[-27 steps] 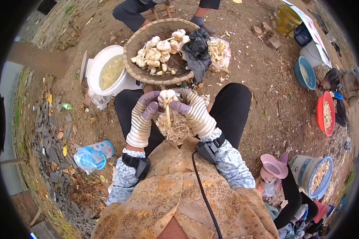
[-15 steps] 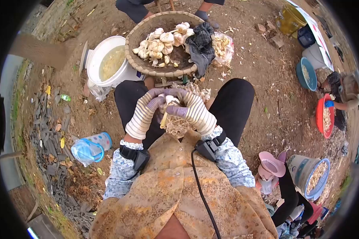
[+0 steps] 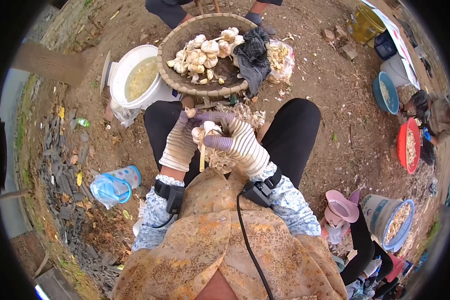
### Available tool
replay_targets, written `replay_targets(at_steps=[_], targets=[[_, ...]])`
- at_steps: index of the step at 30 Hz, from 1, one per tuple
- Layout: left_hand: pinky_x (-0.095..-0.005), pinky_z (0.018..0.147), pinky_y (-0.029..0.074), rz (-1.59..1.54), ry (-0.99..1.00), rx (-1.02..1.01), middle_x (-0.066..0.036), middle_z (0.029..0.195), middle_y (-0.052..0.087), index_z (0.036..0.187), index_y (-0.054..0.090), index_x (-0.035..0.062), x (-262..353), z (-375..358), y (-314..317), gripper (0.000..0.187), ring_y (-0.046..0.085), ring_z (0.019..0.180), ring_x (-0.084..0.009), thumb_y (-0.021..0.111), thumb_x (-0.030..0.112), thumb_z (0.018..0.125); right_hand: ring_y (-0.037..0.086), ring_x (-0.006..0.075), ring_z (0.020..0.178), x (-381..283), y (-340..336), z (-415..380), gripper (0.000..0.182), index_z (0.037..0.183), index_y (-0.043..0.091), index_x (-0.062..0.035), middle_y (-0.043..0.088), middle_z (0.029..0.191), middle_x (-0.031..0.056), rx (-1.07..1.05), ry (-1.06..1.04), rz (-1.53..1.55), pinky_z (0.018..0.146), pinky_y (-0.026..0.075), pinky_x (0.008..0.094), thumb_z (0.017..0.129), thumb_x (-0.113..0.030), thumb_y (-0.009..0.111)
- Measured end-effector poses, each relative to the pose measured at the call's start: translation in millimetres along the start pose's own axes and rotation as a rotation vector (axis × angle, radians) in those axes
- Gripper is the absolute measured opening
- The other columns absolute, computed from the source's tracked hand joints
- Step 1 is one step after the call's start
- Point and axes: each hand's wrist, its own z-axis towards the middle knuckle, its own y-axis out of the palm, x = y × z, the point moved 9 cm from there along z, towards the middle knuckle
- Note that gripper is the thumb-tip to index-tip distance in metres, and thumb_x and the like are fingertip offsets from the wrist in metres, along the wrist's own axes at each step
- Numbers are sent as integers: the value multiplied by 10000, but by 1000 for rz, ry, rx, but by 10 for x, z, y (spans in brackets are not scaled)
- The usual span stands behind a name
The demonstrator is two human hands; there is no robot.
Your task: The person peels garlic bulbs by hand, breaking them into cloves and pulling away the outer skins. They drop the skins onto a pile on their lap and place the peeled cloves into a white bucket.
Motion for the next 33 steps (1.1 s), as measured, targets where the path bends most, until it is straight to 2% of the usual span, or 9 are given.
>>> replay_targets(at_steps=[4, 7, 9, 10, 13, 15, 18, 28, 33], targets=[[-296, 668, 574, -249, -207, -88, -74, 867, 652, 1082, 605, 34, -253, -69, 68, 279, 646, 763, -186, 535, 293, 1005, 600, 279, 1122, 89, 133, 73, 554, 1339, 570, -127, 590, 1253, 162, -7, -237, -1031, 954, 485, 335, 824, -157, 774], [-311, 609, 562, -206, -254, 120, -63, 821, 625, 1059, 594, 23, -267, -54, -149, 189, 631, 725, -182, 570, 182, 959, 609, 241, 1097, 80, 143, 43, 513, 1301, 574, -66, 606, 1236, 151, -78, -270, -958, 920, 497, 315, 843, -192, 766], [-315, 595, 551, -216, -255, 57, -61, 813, 616, 1051, 594, 24, -192, -20, -128, 182, 629, 711, -184, 580, 175, 949, 610, 197, 1090, 215, -130, 64, 436, 1199, 587, 1, 638, 1161, 127, 81, 5, -327, 894, 504, 294, 869, -232, 749], [-319, 581, 541, -226, -258, -7, -59, 806, 608, 1043, 595, 25, -178, -22, -73, 176, 626, 697, -187, 590, 168, 939, 609, 155, 1015, 150, -182, 91, 348, 1105, 589, 25, 656, 1031, 81, 114, -37, -307, 863, 499, 273, 923, -253, 692], [-317, 558, 522, -106, -237, -18, -73, 822, 604, 1038, 590, 28, -134, -113, 22, 192, 613, 633, -200, 598, 187, 930, 597, 154, 928, 45, -322, 92, 294, 1100, 584, 12, 640, 934, 66, 239, -104, -552, 826, 488, 284, 967, -246, 628], [-307, 549, 521, 126, -157, 8, -73, 798, 602, 1053, 602, 15, -76, -123, -10, 237, 603, 591, -193, 604, 219, 931, 573, 154, 863, 100, -242, 58, 294, 1090, 597, 8, 627, 906, 74, 136, 80, -728, 784, 475, 302, 989, -268, 587], [-304, 544, 519, 301, -78, -54, -68, 801, 617, 1082, 619, 2, -2, -135, 32, 271, 611, 602, -178, 607, 229, 934, 580, 172, 843, 241, -334, 109, 295, 1077, 614, 0, 633, 898, 104, 95, 3, -671, 758, 473, 324, 986, -280, 588], [-240, 532, 472, 569, 100, -39, -43, 809, 628, 1203, 637, -24, 147, -220, 102, 330, 569, 581, -108, 591, 200, 965, 649, 379, 776, 274, -237, 90, 305, 1073, 634, -9, 665, 855, 225, 39, -40, -1021, 687, 497, 410, 973, -293, 580], [-239, 523, 474, 508, -103, -130, -18, 749, 588, 1265, 620, 16, 58, -173, 25, 383, 574, 562, -119, 620, 217, 939, 598, 234, 675, 270, -227, 65, 280, 1090, 654, 17, 624, 761, 141, -5, -92, -1047, 622, 452, 350, 986, -233, 581]])
